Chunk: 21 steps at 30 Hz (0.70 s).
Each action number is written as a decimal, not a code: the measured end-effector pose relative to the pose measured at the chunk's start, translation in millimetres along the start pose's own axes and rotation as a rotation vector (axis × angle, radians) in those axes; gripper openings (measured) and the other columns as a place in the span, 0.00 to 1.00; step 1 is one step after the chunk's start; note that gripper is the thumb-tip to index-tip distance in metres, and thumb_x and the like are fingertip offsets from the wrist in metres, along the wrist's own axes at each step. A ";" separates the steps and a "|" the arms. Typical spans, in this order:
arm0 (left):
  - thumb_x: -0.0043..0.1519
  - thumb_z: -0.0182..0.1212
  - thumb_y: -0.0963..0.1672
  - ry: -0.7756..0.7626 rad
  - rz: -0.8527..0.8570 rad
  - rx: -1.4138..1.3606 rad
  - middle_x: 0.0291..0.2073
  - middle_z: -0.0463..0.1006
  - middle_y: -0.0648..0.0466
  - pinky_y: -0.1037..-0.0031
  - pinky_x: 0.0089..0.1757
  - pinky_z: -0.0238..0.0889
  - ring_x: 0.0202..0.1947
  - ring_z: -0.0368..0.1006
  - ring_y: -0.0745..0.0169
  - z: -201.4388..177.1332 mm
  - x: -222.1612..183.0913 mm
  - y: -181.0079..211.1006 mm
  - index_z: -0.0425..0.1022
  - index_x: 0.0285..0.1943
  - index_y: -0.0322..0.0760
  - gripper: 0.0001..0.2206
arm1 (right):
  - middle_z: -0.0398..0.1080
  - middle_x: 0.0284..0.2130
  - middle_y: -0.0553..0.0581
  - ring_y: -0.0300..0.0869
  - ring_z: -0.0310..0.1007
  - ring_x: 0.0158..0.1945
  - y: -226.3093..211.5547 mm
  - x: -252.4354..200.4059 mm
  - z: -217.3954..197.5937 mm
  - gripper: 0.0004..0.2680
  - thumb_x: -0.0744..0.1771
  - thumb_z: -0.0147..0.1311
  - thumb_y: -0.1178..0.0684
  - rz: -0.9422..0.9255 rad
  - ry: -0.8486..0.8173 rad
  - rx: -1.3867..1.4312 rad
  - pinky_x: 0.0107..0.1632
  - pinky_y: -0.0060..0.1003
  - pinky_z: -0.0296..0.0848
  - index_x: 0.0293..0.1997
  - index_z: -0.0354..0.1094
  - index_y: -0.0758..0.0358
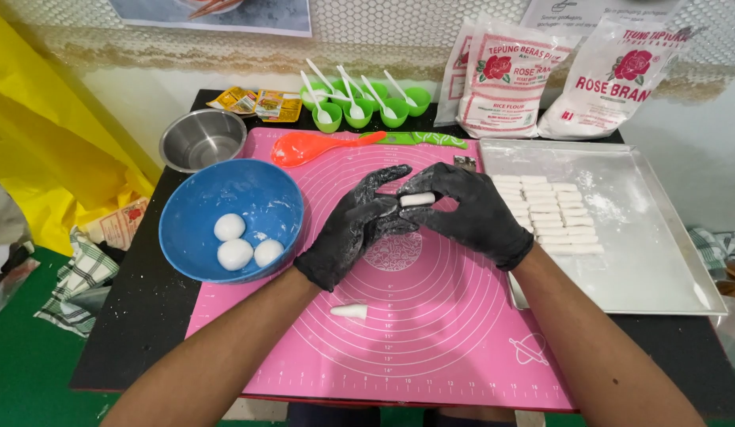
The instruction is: A person wearing black gloves shapes small pieces of white dough into cylinders, uses a small wooden tool to mark or brush them, and arranges them on a metal tray.
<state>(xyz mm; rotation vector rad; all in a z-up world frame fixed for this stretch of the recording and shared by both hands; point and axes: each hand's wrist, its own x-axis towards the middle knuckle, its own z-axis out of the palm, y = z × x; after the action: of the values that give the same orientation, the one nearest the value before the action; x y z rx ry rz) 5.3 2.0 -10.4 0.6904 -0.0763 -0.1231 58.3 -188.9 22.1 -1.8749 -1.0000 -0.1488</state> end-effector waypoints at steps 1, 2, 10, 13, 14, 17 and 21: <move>0.58 0.60 0.34 0.001 -0.001 -0.001 0.43 0.79 0.26 0.47 0.46 0.75 0.46 0.78 0.30 9.6 -6.6 5.3 0.66 0.68 0.22 0.25 | 0.78 0.38 0.63 0.55 0.81 0.44 1.7 -1.2 0.2 0.12 0.62 0.71 0.55 0.002 0.000 0.000 0.47 0.47 0.78 0.46 0.77 0.67; 0.62 0.56 0.35 -0.016 -0.005 0.076 0.47 0.79 0.30 0.57 0.49 0.74 0.50 0.76 0.40 19.6 -11.9 11.6 0.69 0.65 0.19 0.20 | 0.78 0.38 0.62 0.54 0.81 0.44 3.4 -0.8 -0.2 0.12 0.62 0.71 0.55 0.005 -0.005 -0.001 0.48 0.47 0.78 0.45 0.77 0.66; 0.66 0.52 0.35 -0.050 -0.059 -0.089 0.54 0.74 0.24 0.66 0.53 0.72 0.59 0.69 0.36 2.9 -1.5 3.6 0.65 0.64 0.08 0.19 | 0.78 0.38 0.62 0.54 0.81 0.44 1.5 1.1 -1.6 0.11 0.62 0.71 0.55 -0.029 -0.015 0.004 0.47 0.47 0.78 0.45 0.77 0.66; 0.59 0.61 0.36 -0.093 -0.003 0.063 0.46 0.77 0.25 0.37 0.44 0.75 0.47 0.75 0.19 -14.7 9.5 -9.0 0.61 0.73 0.29 0.29 | 0.79 0.38 0.62 0.55 0.81 0.46 2.2 1.5 -0.1 0.11 0.61 0.72 0.54 -0.043 -0.015 -0.009 0.49 0.47 0.77 0.44 0.78 0.65; 0.59 0.61 0.35 -0.076 0.014 0.097 0.45 0.79 0.28 0.46 0.44 0.77 0.46 0.77 0.28 -7.7 5.4 -5.3 0.64 0.70 0.26 0.27 | 0.79 0.38 0.62 0.56 0.81 0.46 1.9 0.8 -0.3 0.11 0.62 0.71 0.55 -0.051 -0.018 -0.030 0.49 0.47 0.77 0.44 0.78 0.66; 0.62 0.56 0.33 -0.062 -0.185 -0.238 0.52 0.74 0.27 0.59 0.49 0.75 0.53 0.72 0.34 -10.3 3.1 8.6 0.60 0.71 0.21 0.26 | 0.78 0.38 0.64 0.58 0.81 0.45 0.3 2.0 -1.6 0.11 0.62 0.71 0.55 -0.069 -0.027 -0.081 0.49 0.49 0.77 0.44 0.77 0.67; 0.58 0.63 0.35 -0.060 -0.008 0.049 0.45 0.78 0.25 0.40 0.43 0.77 0.45 0.77 0.23 -20.7 12.3 -10.5 0.64 0.71 0.28 0.28 | 0.78 0.38 0.63 0.57 0.81 0.45 -2.1 2.0 -0.5 0.11 0.62 0.71 0.54 -0.076 -0.025 -0.122 0.50 0.49 0.77 0.44 0.77 0.65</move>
<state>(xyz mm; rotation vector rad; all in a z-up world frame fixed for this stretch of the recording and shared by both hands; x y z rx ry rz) 18.9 5.3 -32.8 0.7365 -0.1341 -0.1497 58.3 -187.8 24.9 -1.9539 -1.1014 -0.2357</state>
